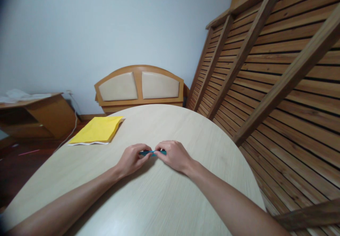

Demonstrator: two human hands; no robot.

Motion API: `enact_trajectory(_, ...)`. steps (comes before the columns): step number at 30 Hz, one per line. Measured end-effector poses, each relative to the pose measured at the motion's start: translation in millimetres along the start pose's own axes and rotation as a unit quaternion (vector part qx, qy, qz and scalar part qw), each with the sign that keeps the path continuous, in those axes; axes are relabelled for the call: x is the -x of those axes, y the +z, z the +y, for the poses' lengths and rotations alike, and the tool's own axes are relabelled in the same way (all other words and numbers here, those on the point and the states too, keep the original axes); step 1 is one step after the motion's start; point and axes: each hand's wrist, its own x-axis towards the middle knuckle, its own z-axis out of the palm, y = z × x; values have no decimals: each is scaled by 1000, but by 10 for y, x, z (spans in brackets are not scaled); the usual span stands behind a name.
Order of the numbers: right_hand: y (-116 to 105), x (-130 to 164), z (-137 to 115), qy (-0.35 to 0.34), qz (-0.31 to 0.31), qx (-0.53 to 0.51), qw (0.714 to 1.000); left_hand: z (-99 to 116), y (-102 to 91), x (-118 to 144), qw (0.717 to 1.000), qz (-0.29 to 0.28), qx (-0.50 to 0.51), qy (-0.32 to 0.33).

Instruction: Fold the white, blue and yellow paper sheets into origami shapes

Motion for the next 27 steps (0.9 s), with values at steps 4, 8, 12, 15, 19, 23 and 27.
enact_trajectory(4, -51, -5, 54, 5, -5, -10, 1000, -28, 17, -9, 999, 6, 18, -30)
enact_trajectory(8, -98, -9, 129, 19, 0, -15, 1000, -81, 40, -27, 996, 5, 54, -66)
enact_trajectory(12, -128, -15, 194, 27, 0, -20, 999, -131, 37, -46, 988, 14, 113, -101)
enact_trajectory(15, -144, -12, 240, 43, 3, -34, 998, -172, 35, -52, 985, 38, 125, -114)
enact_trajectory(19, -171, 3, 277, 60, 18, -58, 996, -217, 44, -55, 984, 52, 124, -119)
enact_trajectory(23, -208, 20, 274, 34, 14, -41, 998, -243, 45, -63, 981, 70, 139, -117)
enact_trajectory(27, -228, 30, 278, 22, 7, -35, 999, -258, 41, -67, 981, 72, 142, -107)
